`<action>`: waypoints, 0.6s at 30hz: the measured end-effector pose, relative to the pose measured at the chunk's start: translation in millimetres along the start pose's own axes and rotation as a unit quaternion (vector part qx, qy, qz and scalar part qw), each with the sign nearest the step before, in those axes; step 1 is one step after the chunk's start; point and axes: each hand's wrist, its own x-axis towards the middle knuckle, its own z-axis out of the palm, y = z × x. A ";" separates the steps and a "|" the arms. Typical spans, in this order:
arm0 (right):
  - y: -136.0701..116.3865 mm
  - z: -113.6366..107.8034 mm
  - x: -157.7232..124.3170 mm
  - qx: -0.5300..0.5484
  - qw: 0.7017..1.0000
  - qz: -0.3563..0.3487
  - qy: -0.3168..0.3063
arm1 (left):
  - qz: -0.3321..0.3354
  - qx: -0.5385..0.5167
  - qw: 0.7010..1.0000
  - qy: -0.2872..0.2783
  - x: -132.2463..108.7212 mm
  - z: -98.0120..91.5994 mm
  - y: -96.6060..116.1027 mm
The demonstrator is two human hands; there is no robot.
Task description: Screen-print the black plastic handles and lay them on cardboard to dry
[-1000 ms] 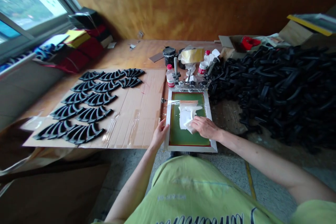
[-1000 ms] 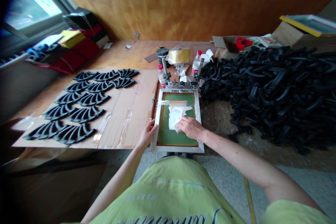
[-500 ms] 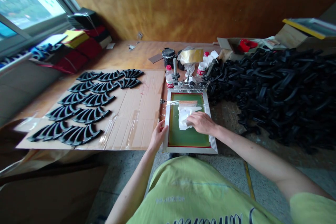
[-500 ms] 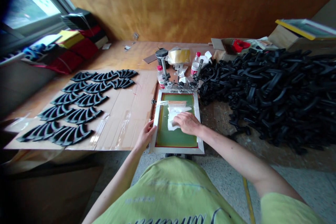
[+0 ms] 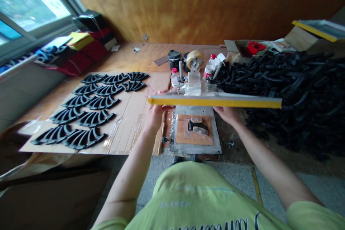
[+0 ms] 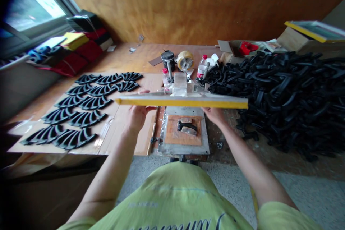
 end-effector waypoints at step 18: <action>-49.8 40.7 -105.7 -0.077 0.980 -0.131 -0.128 | -0.400 0.065 0.914 0.032 -94.7 -30.7 -112.8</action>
